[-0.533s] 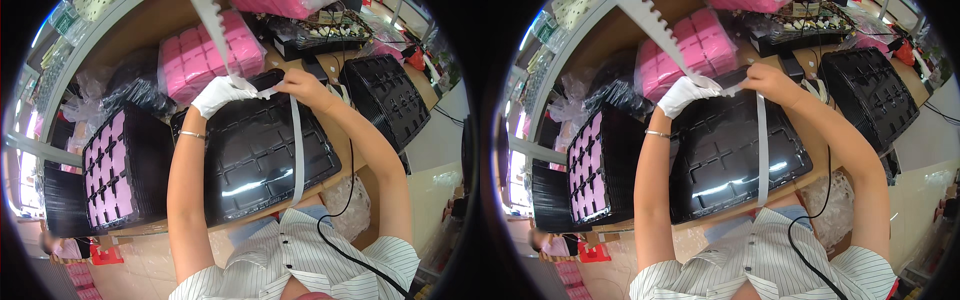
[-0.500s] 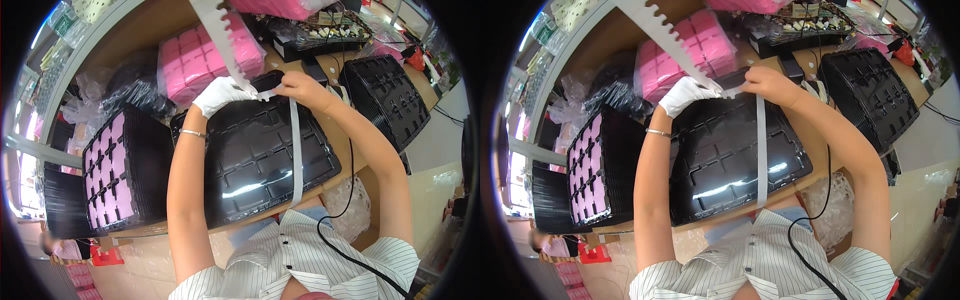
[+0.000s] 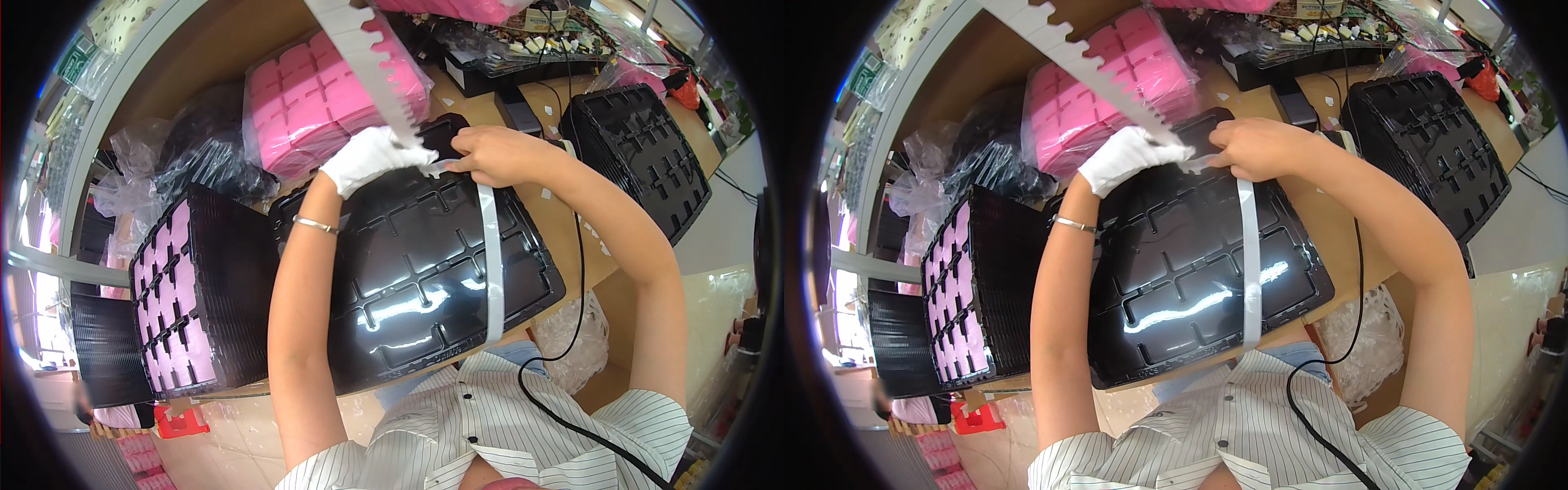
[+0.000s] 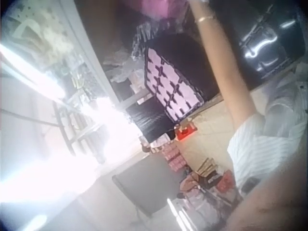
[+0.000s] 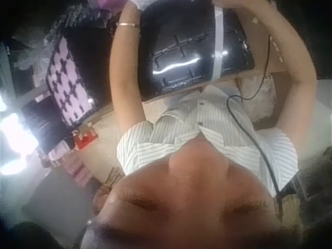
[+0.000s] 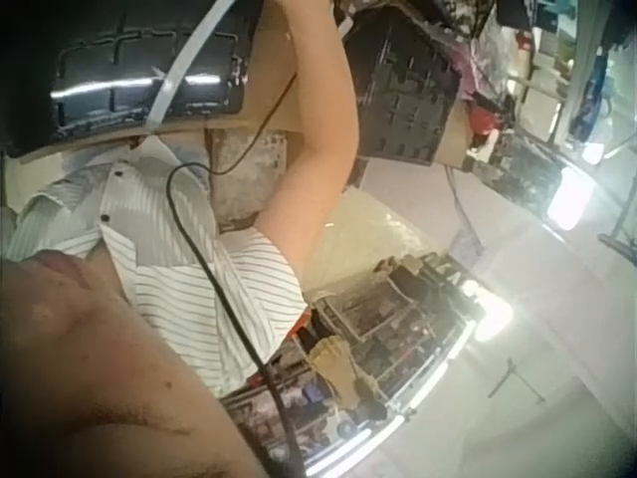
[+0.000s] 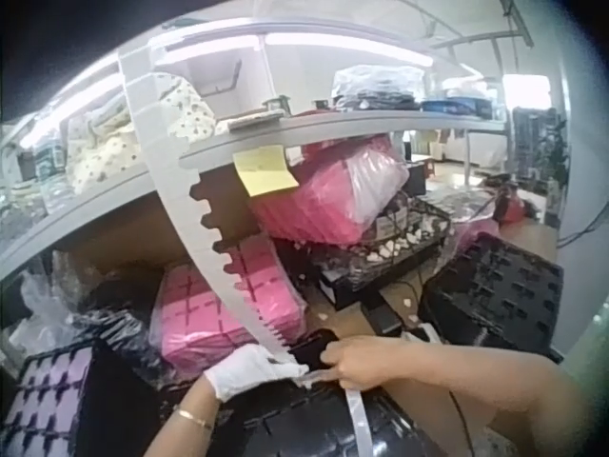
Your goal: The person assembles pink foam or plastic cross-shaped inserts into black plastic trays, then applies adhesive strips to the assembled trays by hand.
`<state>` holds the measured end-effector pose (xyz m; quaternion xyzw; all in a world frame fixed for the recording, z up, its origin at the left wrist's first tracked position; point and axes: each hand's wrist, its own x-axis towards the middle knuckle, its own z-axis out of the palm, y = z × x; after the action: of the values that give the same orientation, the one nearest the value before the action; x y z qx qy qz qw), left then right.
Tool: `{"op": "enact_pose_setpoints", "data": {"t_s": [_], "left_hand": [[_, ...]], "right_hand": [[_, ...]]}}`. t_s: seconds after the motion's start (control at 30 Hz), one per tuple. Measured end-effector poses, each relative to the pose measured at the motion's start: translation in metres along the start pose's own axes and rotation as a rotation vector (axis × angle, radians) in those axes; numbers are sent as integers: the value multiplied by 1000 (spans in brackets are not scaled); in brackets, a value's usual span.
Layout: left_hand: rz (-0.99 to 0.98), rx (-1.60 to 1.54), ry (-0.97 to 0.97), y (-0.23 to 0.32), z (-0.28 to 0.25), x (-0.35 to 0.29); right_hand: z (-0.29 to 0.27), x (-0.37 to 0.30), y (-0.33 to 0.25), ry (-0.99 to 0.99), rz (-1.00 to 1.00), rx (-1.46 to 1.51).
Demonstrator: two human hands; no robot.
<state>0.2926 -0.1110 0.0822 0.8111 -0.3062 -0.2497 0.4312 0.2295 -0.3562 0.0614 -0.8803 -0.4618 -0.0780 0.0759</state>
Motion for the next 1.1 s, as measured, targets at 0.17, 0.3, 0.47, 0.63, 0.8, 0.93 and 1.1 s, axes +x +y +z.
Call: {"op": "enact_pose_setpoints", "data": {"t_s": [0.17, 0.3, 0.47, 0.63, 0.8, 0.93, 1.1], "left_hand": [[40, -154, 167, 31, 19, 34], [9, -242, 390, 54, 20, 36], [21, -266, 470, 74, 25, -29], [-20, -305, 563, 81, 48, -111], [-135, -446, 796, 76, 79, -193], [-275, -393, 905, 45, 95, -246], [-276, -528, 1230, 28, 109, -309]], "right_hand": [[-12, -8, -5, -36, 306, 128], [10, -23, -3, 570, 676, 544], [-10, -19, -62, 659, 632, 1436], [-21, 6, -138, 628, 641, 1507], [-8, 17, -210, 504, 669, 1325], [15, 30, -257, 703, 240, 799], [11, 46, -276, 347, 145, 1029]]}}
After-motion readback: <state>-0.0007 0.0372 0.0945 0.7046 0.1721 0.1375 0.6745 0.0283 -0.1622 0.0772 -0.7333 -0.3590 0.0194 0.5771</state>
